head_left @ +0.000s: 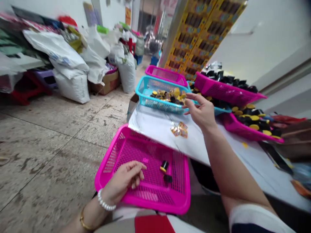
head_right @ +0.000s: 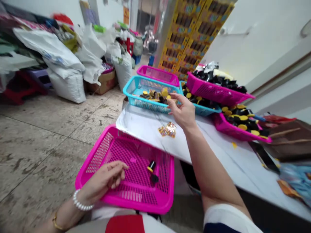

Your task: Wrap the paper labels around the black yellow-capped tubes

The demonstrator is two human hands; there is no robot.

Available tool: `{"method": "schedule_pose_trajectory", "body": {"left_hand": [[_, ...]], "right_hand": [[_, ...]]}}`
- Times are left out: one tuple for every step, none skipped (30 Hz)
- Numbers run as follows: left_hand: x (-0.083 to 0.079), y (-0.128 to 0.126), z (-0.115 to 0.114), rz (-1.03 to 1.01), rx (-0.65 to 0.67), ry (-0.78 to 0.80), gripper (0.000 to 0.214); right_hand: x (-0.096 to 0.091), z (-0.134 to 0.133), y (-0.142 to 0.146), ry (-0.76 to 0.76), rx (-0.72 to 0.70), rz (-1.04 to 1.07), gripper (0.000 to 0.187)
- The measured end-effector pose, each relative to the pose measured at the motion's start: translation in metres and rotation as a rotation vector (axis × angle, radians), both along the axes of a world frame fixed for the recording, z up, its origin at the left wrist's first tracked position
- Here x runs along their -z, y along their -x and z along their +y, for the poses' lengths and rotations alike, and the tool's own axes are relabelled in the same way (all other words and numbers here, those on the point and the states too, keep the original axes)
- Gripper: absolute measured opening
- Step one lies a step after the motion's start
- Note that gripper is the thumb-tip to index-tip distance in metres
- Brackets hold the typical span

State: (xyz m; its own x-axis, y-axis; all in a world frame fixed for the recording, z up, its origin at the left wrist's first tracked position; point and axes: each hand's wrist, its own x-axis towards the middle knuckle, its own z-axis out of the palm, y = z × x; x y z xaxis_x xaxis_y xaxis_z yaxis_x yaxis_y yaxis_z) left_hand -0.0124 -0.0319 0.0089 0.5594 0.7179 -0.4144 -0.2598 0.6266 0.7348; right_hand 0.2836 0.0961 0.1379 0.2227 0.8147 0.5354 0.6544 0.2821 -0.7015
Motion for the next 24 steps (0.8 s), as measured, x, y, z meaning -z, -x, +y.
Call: {"method": "schedule_pose_trajectory", "body": {"left_hand": [[0.000, 0.002, 0.002, 0.025, -0.011, 0.010, 0.032], [0.001, 0.004, 0.003, 0.043, -0.019, 0.023, 0.030], [0.002, 0.006, 0.005, 0.054, -0.024, 0.033, 0.029], [0.003, 0.006, 0.007, 0.062, -0.024, 0.038, 0.028], [0.004, 0.006, 0.009, 0.067, -0.017, 0.038, 0.028], [0.004, 0.006, 0.010, 0.073, -0.005, 0.033, 0.028], [0.004, 0.004, 0.012, 0.080, 0.008, 0.027, 0.028], [0.003, 0.002, 0.013, 0.089, 0.020, 0.020, 0.028], [0.002, -0.001, 0.013, 0.095, 0.030, 0.014, 0.028], [0.000, -0.004, 0.014, 0.100, 0.037, 0.010, 0.029], [-0.003, -0.007, 0.014, 0.105, 0.041, 0.004, 0.029], [-0.005, -0.010, 0.014, 0.110, 0.044, -0.005, 0.030], [-0.008, -0.013, 0.013, 0.114, 0.048, -0.018, 0.030], [-0.010, -0.016, 0.012, 0.116, 0.054, -0.033, 0.031], [-0.012, -0.018, 0.011, 0.117, 0.060, -0.049, 0.031], [-0.013, -0.020, 0.010, 0.118, 0.066, -0.063, 0.032], [-0.014, -0.021, 0.009, 0.118, 0.071, -0.072, 0.032], [-0.015, -0.021, 0.009, 0.121, 0.073, -0.077, 0.032], [-0.016, -0.021, 0.009, 0.124, 0.070, -0.078, 0.033], [-0.016, -0.021, 0.009, 0.127, 0.065, -0.078, 0.033], [-0.017, -0.021, 0.009, 0.128, 0.058, -0.078, 0.033], [-0.018, -0.021, 0.010, 0.128, 0.050, -0.079, 0.032], [-0.019, -0.021, 0.011, 0.128, 0.043, -0.082, 0.032], [-0.019, -0.021, 0.012, 0.130, 0.039, -0.085, 0.032]], "right_hand": [[0.010, -0.017, 0.002, 0.023, 0.009, -0.098, 0.027], [0.022, -0.039, 0.007, 0.077, -0.013, -0.202, 0.022], [0.034, -0.062, 0.014, 0.167, -0.075, -0.310, 0.019], [0.046, -0.086, 0.020, 0.270, -0.174, -0.406, 0.017], [0.057, -0.108, 0.026, 0.411, -0.290, -0.499, 0.015], [0.067, -0.126, 0.029, 0.518, -0.375, -0.578, 0.012], [0.075, -0.140, 0.031, 0.578, -0.414, -0.636, 0.011], [0.081, -0.149, 0.031, 0.602, -0.420, -0.658, 0.011], [0.084, -0.152, 0.029, 0.583, -0.390, -0.655, 0.012], [0.084, -0.150, 0.025, 0.533, -0.329, -0.635, 0.015], [0.083, -0.144, 0.021, 0.465, -0.247, -0.613, 0.017], [0.080, -0.135, 0.015, 0.390, -0.148, -0.602, 0.019], [0.077, -0.124, 0.009, 0.325, -0.040, -0.608, 0.022], [0.075, -0.112, 0.002, 0.279, 0.056, -0.628, 0.023], [0.073, -0.100, -0.003, 0.256, 0.122, -0.647, 0.025], [0.074, -0.089, -0.008, 0.252, 0.152, -0.655, 0.025], [0.076, -0.079, -0.012, 0.260, 0.150, -0.651, 0.024], [0.079, -0.071, -0.015, 0.271, 0.128, -0.637, 0.022], [0.084, -0.064, -0.016, 0.278, 0.100, -0.618, 0.019], [0.088, -0.059, -0.017, 0.279, 0.081, -0.598, 0.016], [0.093, -0.056, -0.017, 0.276, 0.076, -0.581, 0.015], [0.096, -0.054, -0.017, 0.273, 0.079, -0.570, 0.015], [0.099, -0.052, -0.017, 0.270, 0.084, -0.561, 0.015], [0.100, -0.052, -0.017, 0.269, 0.091, -0.556, 0.015]]}}
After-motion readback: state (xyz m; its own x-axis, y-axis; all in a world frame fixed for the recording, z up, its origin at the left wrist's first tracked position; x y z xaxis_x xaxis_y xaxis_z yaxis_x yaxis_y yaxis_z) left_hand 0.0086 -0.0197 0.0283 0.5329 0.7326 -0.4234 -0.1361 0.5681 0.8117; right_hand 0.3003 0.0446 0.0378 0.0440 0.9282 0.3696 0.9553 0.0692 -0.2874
